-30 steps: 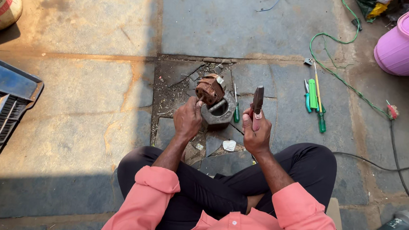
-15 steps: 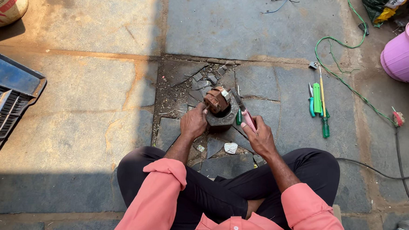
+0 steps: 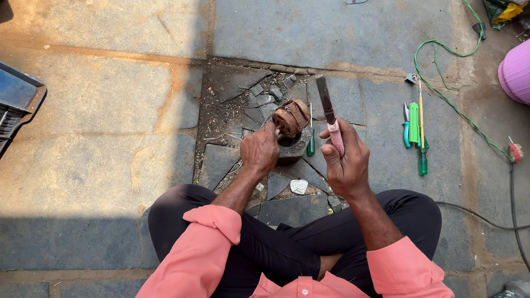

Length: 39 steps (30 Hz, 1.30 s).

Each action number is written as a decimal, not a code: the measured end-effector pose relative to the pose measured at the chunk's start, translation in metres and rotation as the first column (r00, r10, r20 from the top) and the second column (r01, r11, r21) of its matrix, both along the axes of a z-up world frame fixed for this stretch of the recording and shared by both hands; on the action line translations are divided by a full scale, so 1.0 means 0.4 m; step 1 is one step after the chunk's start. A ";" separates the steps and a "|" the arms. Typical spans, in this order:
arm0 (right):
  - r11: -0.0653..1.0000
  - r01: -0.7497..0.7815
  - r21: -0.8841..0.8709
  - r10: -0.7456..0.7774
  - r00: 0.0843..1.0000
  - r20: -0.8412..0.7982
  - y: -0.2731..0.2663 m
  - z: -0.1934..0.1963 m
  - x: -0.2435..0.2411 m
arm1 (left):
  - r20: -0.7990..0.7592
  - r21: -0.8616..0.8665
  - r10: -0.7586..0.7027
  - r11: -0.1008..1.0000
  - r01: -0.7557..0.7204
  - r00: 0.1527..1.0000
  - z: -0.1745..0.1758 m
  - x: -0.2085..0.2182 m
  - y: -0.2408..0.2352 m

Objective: The person sits on the floor and uses a screwdriver to loosen a screw on a cylindrical electrical component. They then use pliers to cut wires attached to the component. Finally, they use an angle grinder to cut a metal band around the component, creating sparks.

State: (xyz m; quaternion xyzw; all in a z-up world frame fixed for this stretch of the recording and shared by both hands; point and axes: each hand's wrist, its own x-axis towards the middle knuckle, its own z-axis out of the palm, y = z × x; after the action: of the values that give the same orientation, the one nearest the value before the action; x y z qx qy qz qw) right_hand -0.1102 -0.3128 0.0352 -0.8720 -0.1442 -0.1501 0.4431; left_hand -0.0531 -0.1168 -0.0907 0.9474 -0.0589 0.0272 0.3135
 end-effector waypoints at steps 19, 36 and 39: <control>0.924 0.309 -0.227 -0.383 0.736 -0.558 -0.084 -0.277 -0.009 | -0.159 0.020 0.109 0.994 -0.108 0.981 0.003 -0.003 0.029; 0.655 -0.134 -0.744 -0.697 0.274 -0.662 -0.603 -0.282 0.193 | -0.196 0.178 0.037 0.984 -0.002 0.980 -0.052 -0.010 0.031; 0.632 -0.303 -0.714 -0.598 0.396 -0.697 -0.638 -0.215 0.222 | -0.337 0.246 0.082 0.969 0.004 0.938 -0.057 -0.005 0.027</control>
State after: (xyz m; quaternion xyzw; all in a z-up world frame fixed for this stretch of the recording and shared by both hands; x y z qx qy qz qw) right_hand -0.0212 -0.5680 -0.0506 -0.9118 0.1612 0.3771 0.0199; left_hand -0.0550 -0.1059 -0.1137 0.9697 0.0130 -0.1399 0.2000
